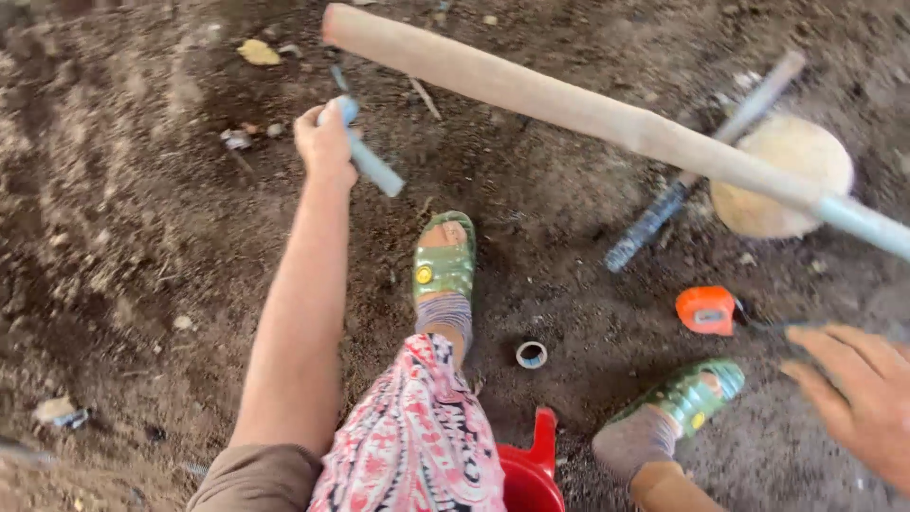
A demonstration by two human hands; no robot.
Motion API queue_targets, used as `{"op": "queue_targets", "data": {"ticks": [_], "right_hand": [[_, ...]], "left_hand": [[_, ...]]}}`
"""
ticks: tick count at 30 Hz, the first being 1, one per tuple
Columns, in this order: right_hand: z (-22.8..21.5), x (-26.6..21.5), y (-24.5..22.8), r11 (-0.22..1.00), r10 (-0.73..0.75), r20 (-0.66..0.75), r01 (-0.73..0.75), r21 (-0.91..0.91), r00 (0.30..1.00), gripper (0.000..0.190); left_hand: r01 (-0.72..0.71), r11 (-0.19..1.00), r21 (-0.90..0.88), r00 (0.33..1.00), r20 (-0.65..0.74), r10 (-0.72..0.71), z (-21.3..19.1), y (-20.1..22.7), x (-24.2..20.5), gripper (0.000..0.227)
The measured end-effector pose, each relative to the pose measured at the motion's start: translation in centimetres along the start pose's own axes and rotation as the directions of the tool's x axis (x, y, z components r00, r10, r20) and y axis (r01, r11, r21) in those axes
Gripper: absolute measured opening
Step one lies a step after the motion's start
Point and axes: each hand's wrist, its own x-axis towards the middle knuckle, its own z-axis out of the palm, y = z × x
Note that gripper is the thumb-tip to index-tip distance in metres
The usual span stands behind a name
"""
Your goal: The person is measuring, cutting, and connecting PVC pipes in an outdoor work area.
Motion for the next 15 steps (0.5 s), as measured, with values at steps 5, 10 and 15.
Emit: {"op": "queue_targets", "data": {"ticks": [5, 10, 15], "right_hand": [[-2.3, -8.9, -1.1, 0.801, 0.554, 0.232, -0.588, 0.112, 0.8, 0.038], [-1.2, -8.2, -3.8, 0.258, 0.785, 0.412, -0.849, 0.46, 0.462, 0.034], [-0.2, -6.4, -4.3, 0.245, 0.732, 0.44, -0.804, 0.541, 0.52, 0.025]], "left_hand": [[0.265, 0.876, -0.403, 0.964, 0.128, -0.233, 0.3, -2.2, 2.6, 0.022], [-0.562, 0.36, 0.745, 0.68, 0.168, 0.714, 2.7, -2.3, -4.8, 0.027], [-0.98, 0.107, 0.168, 0.189, 0.614, 0.766, 7.8, -2.6, -14.2, 0.01]]}}
